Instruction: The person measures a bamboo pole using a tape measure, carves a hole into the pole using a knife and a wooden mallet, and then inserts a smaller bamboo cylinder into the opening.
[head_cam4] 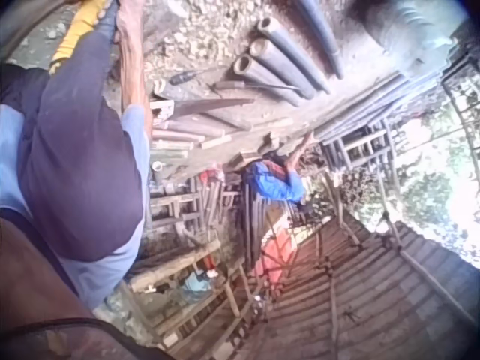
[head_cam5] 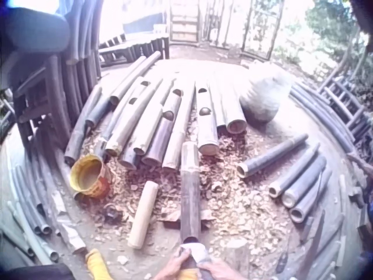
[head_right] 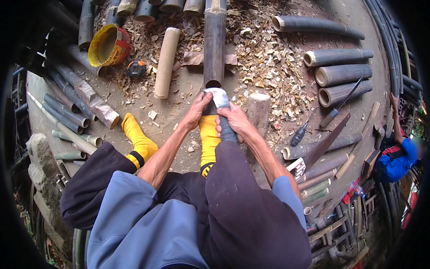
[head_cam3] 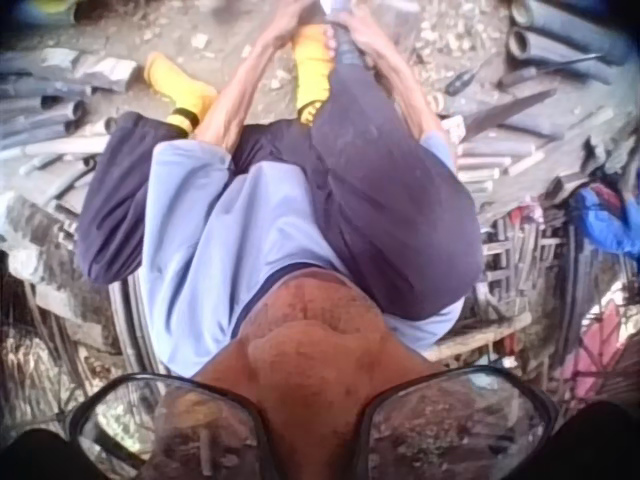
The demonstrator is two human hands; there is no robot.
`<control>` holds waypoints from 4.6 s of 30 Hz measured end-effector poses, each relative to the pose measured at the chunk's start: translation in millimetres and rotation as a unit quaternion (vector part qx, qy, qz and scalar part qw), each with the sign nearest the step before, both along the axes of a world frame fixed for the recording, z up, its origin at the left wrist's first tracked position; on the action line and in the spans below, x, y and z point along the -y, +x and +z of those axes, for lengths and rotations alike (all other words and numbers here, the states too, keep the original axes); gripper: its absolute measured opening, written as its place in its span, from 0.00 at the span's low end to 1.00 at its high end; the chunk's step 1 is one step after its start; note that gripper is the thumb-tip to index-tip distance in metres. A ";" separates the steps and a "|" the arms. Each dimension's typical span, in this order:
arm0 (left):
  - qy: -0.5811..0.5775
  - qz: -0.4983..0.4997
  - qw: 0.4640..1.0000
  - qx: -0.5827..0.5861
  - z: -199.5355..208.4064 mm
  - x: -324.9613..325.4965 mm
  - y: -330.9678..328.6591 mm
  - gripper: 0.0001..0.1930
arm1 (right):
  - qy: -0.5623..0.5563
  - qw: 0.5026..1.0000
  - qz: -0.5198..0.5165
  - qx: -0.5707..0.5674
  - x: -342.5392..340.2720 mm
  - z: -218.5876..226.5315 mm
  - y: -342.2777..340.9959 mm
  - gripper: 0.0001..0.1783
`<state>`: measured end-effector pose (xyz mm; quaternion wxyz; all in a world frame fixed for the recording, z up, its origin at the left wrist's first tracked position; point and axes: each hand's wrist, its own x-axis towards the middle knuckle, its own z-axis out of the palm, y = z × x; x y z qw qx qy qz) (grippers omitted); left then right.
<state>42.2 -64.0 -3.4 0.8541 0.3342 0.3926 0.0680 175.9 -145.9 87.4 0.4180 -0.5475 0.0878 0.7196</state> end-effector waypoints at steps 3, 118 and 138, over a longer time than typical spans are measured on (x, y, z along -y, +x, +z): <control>0.095 0.057 0.986 -0.124 14.3 3.4 -12.5 0.49 | 0.097 0.977 0.026 0.188 7.9 22.9 14.3 0.23; 0.489 -0.056 0.763 -0.418 11.8 -127.2 -37.7 0.35 | 0.561 0.371 0.185 0.716 0.5 -4.2 24.9 0.10; 0.092 0.160 0.983 -0.014 104.6 -70.8 32.5 0.23 | 0.190 0.918 0.100 0.332 -47.0 22.1 45.9 0.44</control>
